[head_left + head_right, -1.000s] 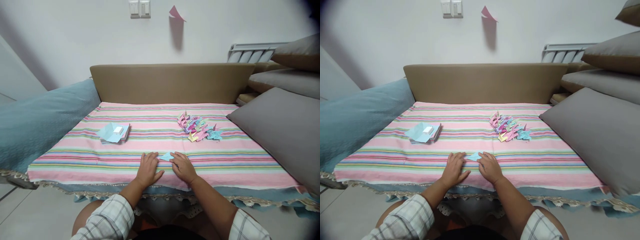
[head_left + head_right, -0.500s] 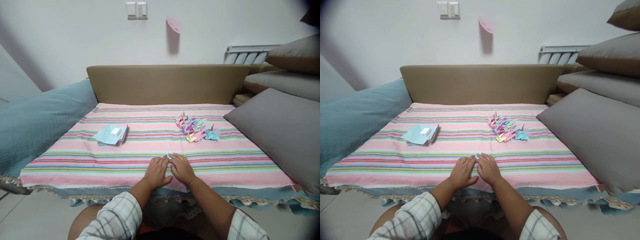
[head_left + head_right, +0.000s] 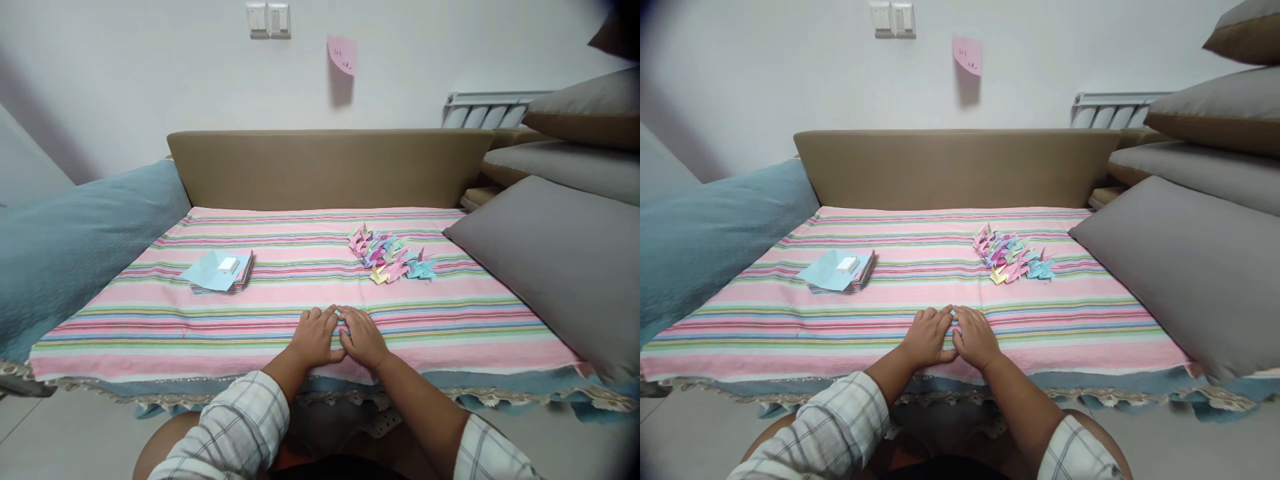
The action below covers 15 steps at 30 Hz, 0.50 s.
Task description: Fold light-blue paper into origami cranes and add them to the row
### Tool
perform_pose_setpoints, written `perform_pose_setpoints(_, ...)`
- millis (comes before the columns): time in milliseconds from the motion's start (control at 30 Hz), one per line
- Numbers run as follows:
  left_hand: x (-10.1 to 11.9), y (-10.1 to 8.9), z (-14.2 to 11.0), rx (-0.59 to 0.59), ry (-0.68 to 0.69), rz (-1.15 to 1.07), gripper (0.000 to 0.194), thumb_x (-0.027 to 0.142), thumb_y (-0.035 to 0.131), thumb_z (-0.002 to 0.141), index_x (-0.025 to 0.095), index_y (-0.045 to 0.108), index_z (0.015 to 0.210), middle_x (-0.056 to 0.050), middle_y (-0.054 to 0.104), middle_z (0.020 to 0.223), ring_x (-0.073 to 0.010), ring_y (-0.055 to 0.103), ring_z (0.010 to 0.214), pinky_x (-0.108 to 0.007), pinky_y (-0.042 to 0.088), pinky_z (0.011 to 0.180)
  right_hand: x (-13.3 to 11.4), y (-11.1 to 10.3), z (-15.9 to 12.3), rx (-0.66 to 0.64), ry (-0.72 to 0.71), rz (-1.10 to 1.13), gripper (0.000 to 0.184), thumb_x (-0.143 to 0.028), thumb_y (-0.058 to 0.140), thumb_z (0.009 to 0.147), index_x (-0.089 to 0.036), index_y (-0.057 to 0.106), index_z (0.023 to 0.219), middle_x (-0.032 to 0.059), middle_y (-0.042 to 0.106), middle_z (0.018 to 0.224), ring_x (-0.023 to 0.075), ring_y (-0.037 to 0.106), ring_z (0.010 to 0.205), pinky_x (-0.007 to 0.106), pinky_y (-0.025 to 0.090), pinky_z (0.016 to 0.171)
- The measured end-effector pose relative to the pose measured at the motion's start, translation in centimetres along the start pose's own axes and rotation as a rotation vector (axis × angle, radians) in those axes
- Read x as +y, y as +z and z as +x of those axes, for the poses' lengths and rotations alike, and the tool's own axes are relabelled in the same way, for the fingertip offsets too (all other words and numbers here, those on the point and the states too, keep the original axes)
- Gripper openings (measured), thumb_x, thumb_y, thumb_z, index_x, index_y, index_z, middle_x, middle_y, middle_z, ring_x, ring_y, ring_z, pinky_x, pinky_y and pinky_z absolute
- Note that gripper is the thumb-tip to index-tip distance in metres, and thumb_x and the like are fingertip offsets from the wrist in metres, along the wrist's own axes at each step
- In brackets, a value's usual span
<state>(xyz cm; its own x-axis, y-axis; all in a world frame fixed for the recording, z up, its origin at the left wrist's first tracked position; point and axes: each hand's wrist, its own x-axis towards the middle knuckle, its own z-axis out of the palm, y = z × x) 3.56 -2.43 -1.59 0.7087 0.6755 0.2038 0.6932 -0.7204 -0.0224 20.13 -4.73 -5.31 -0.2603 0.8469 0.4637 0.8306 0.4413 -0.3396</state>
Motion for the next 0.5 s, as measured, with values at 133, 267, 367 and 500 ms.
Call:
perform_pose_setpoints(133,0.02,0.17,-0.09,0.026,-0.007,-0.001,0.065,0.057,0.053,0.070,0.019,0.049,0.122,-0.010,0.045,0.136,-0.0288,0.045,0.100,-0.043,0.034,0.082,-0.29,-0.05,0.10,-0.020,0.053,-0.038,0.036,-0.020,0.045,0.079,-0.016,0.051,0.114,0.0091,0.053,0.130,0.0230,0.041,0.124,0.046,0.020,0.108)
perform_pose_setpoints(267,-0.04,0.37,-0.17,0.030,-0.002,-0.011,0.066,0.057,0.052,0.070,0.018,0.048,0.123,-0.009,0.045,0.137,-0.0289,0.045,0.100,-0.043,0.034,0.083,-0.67,-0.11,0.23,-0.035,0.125,-0.078,0.038,-0.022,0.044,0.080,-0.017,0.050,0.117,0.0091,0.055,0.127,0.0234,0.040,0.125,0.051,0.008,0.109)
perform_pose_setpoints(367,-0.08,0.43,-0.17,0.023,-0.007,-0.007,0.064,0.058,0.051,0.071,0.018,0.050,0.120,-0.009,0.045,0.137,-0.0292,0.044,0.101,-0.044,0.034,0.084,-0.81,-0.20,0.25,-0.031,0.209,-0.109,0.042,-0.027,0.045,0.080,-0.016,0.048,0.121,0.0104,0.056,0.126,0.0246,0.040,0.125,0.053,0.004,0.108)
perform_pose_setpoints(500,-0.05,0.27,-0.10,-0.016,-0.020,0.000,0.068,0.061,0.055,0.068,0.018,0.050,0.120,-0.011,0.042,0.138,-0.0302,0.043,0.103,-0.045,0.033,0.085,-0.42,-0.43,0.12,-0.045,0.306,-0.155,0.055,-0.038,0.048,0.080,-0.014,0.041,0.129,0.0126,0.053,0.129,0.0274,0.037,0.127,0.057,-0.001,0.107)
